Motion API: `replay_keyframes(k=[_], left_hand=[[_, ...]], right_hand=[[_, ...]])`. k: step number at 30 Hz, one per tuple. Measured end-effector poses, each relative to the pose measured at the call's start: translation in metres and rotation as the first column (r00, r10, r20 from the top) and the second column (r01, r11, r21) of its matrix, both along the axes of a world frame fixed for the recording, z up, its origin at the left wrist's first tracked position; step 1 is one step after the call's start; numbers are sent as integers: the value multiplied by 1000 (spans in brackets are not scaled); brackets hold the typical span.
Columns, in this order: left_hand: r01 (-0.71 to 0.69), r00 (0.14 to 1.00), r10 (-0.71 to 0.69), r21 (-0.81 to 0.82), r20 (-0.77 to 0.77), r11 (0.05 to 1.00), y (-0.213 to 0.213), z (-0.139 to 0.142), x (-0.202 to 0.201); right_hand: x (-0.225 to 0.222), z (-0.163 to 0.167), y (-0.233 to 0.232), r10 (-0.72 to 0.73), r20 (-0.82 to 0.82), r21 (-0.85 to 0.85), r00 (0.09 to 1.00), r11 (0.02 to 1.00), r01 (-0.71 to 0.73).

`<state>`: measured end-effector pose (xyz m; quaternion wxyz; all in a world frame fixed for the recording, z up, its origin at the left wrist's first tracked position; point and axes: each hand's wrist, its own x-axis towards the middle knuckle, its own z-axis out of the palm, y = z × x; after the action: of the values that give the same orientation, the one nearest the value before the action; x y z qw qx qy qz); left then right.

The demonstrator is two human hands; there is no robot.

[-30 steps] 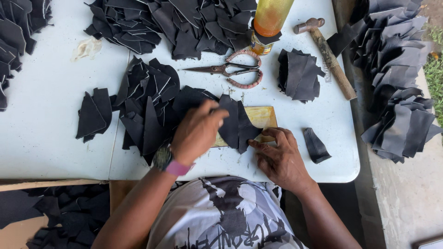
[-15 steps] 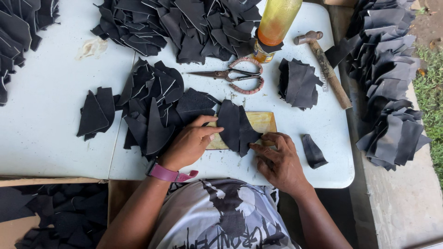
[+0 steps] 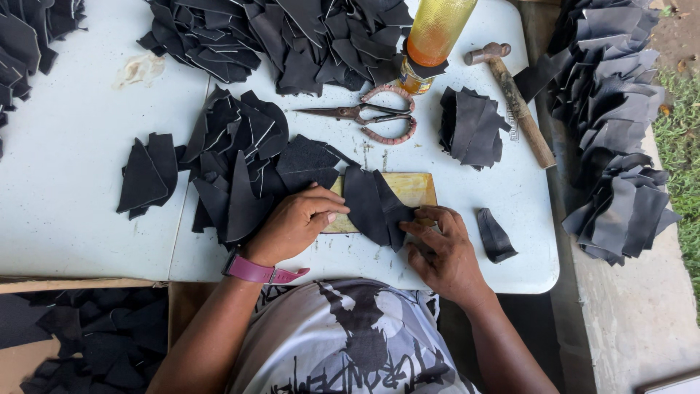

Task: The person aligns and presses two black rubber pieces together on a wooden block, then places the assembled unit into a growing stack. The process is repeated with multiple pairs of rubber pieces, using a wooden block as a pressing surface.

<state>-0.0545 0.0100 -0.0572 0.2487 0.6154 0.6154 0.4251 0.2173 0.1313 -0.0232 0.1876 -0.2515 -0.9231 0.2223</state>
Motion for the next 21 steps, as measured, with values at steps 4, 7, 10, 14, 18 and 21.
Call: replay_keyframes(k=[4, 7, 10, 14, 18, 21], left_hand=[[-19, 1000, 19, 48, -9, 999, -1, 5, 4], [-49, 999, 50, 19, -12, 999, -2, 9, 7], [-80, 995, 83, -68, 52, 995, -3, 11, 10], [-81, 997, 81, 6, 15, 997, -2, 13, 10], [-189, 981, 188, 13, 52, 982, -5, 19, 16], [-295, 955, 295, 8, -12, 955, -6, 24, 30]], right_hand=[[-3, 2, -2, -28, 15, -6, 1000, 1000, 28], [-4, 4, -3, -26, 39, 20, 999, 999, 25], [-6, 5, -3, -6, 50, 50, 999, 999, 4], [-4, 5, -2, -40, -18, -51, 999, 998, 39], [-1, 5, 0, -151, -25, -204, 988, 968, 143], [1, 7, 4, -158, -57, -227, 986, 964, 141]])
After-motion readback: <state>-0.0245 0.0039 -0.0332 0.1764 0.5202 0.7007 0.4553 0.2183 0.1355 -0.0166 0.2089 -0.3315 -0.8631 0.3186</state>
